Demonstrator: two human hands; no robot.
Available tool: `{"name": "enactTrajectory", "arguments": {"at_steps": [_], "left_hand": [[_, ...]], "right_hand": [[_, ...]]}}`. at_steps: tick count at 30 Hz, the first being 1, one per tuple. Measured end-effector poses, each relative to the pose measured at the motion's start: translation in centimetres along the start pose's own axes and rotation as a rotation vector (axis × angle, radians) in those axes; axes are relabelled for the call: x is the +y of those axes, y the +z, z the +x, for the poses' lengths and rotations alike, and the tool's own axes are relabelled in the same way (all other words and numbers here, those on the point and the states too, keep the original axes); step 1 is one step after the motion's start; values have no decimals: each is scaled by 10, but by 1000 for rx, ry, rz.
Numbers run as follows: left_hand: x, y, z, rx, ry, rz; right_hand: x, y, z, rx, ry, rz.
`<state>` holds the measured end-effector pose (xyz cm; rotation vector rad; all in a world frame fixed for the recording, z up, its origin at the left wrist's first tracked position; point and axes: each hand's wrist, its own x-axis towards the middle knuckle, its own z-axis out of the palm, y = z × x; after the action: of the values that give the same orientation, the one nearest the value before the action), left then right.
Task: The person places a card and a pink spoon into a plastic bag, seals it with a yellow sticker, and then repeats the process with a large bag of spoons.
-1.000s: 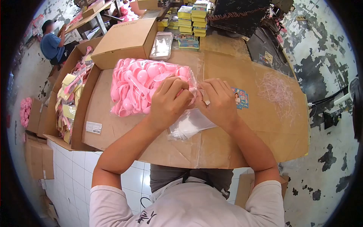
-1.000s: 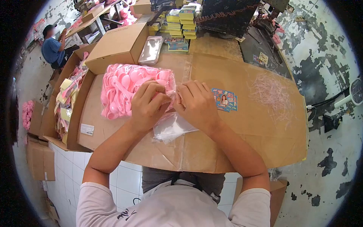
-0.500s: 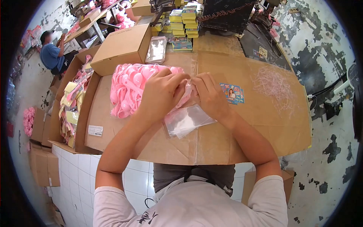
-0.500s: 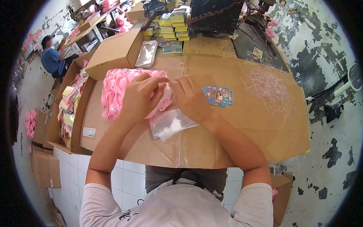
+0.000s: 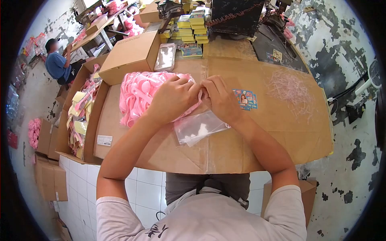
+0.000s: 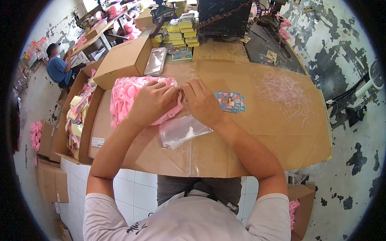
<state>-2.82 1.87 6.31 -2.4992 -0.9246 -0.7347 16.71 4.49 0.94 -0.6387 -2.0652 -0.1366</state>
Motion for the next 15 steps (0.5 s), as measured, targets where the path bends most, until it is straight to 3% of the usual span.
{"name": "enactTrajectory", "arguments": {"at_steps": [3,6,9,12,15], "left_hand": [[1,5,2,62,1,-6],[0,12,-1,86,-46,-65],[-2,15,-3,80,-74,-85],[-2,19,-6,94,-73,-57],[0,21,-8,120,-60,-55]], "right_hand": [[-2,1,2,20,46,62],[-9,6,-1,-5,421,372],[-12,4,1,-70,663,513],[-4,6,0,-124,717,640],[1,-9,7,-94,316,368]]}}
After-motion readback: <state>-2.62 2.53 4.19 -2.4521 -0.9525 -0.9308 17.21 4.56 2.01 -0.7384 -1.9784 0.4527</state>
